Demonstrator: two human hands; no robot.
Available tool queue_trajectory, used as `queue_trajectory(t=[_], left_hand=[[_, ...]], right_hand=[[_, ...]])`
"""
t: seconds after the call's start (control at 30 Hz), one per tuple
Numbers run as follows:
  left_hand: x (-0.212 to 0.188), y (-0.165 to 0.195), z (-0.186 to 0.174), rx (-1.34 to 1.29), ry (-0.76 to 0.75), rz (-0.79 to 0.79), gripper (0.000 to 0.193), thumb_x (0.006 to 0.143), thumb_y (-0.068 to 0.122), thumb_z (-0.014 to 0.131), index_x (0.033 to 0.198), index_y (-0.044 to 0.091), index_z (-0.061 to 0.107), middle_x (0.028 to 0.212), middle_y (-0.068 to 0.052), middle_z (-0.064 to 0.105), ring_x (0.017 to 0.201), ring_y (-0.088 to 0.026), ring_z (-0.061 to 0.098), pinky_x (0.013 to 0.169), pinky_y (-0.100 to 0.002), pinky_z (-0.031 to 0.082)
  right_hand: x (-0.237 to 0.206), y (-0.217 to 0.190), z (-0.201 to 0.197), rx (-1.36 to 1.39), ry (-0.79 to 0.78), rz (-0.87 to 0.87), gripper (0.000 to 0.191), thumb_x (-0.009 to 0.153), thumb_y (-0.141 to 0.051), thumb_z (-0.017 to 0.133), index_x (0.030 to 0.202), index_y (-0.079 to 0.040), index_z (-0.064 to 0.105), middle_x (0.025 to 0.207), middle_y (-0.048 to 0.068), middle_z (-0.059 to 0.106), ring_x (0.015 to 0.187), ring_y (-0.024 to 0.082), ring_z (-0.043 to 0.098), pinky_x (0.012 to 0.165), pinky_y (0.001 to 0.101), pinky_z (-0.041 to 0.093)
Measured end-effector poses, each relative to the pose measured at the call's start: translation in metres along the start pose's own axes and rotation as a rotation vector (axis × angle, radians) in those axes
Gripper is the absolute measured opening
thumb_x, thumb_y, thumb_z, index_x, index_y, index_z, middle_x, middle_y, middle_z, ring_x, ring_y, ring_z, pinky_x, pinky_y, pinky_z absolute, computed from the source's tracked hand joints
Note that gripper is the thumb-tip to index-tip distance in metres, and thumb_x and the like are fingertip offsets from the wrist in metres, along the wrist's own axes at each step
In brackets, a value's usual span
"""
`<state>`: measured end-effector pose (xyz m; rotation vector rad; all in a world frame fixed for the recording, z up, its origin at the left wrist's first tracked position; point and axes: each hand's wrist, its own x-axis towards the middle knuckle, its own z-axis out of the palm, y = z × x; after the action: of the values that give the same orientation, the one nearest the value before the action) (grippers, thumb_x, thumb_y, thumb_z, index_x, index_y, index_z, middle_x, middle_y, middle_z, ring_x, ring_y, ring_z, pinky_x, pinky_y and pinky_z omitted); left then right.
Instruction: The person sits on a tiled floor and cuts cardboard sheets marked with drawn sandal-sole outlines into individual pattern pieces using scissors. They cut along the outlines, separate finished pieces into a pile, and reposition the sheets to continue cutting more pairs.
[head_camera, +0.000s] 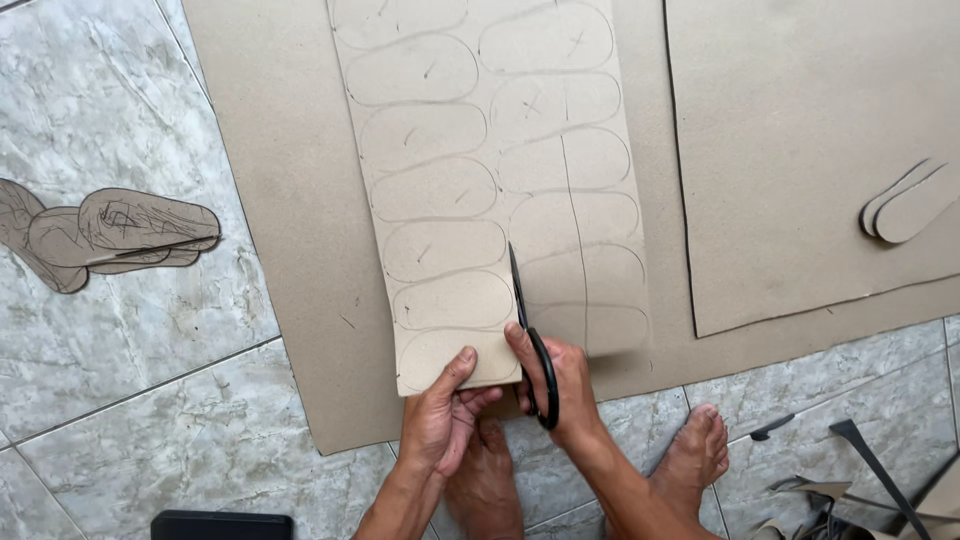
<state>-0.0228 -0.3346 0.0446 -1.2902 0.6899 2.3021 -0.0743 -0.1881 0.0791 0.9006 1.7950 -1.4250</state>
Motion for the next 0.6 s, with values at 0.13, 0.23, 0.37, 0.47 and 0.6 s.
queue_trajectory(t=[0.13,0.23,0.37,0.47,0.6], left_hand=[[-0.008,-0.003,-0.008,-0.013,0.006,0.005,0.038,0.09,0.018,0.072,0.122,-0.001,0.065,0.1,-0.013,0.075,0.081,-0.02,0.073,0.066,-0.032,0.061],[-0.014,-0.007,-0.014,-0.02,0.022,-0.035,0.039,0.089,0.018,0.072,0.123,0.0,0.064,0.1,-0.012,0.076,0.08,-0.019,0.074,0.064,-0.033,0.061],[-0.017,-0.013,-0.019,-0.025,0.056,-0.048,0.04,0.088,0.017,0.071,0.123,0.0,0.063,0.101,-0.012,0.076,0.082,-0.019,0.075,0.063,-0.034,0.061],[-0.021,-0.015,-0.023,-0.042,0.019,-0.035,0.039,0.091,0.017,0.073,0.124,-0.001,0.063,0.099,-0.013,0.074,0.08,-0.021,0.073,0.065,-0.035,0.061],[-0.028,-0.017,-0.031,-0.05,0.037,-0.08,0.041,0.088,0.017,0.071,0.125,0.001,0.062,0.102,-0.013,0.075,0.083,-0.021,0.074,0.065,-0.034,0.061]], right_hand=[[-0.006,0.009,0.006,0.01,0.018,-0.035,0.053,0.09,-0.051,0.064,0.065,-0.004,0.068,0.046,0.002,0.049,0.038,0.011,0.045,0.036,0.0294,0.036],[0.003,0.012,0.003,0.126,-0.058,-0.092,0.053,0.096,-0.049,0.066,0.067,-0.004,0.062,0.051,-0.003,0.049,0.042,0.006,0.044,0.037,0.0257,0.033],[0.008,0.014,0.001,0.109,-0.062,-0.123,0.054,0.096,-0.048,0.067,0.067,-0.003,0.064,0.051,-0.002,0.05,0.043,0.006,0.045,0.039,0.026,0.033],[0.004,0.014,0.005,0.014,-0.01,-0.088,0.054,0.092,-0.047,0.067,0.064,0.0,0.066,0.047,0.003,0.05,0.041,0.011,0.046,0.037,0.0299,0.034],[0.005,0.011,0.01,0.084,-0.045,-0.118,0.048,0.092,-0.046,0.065,0.072,-0.003,0.072,0.057,-0.001,0.061,0.053,0.006,0.054,0.048,0.0274,0.043]])
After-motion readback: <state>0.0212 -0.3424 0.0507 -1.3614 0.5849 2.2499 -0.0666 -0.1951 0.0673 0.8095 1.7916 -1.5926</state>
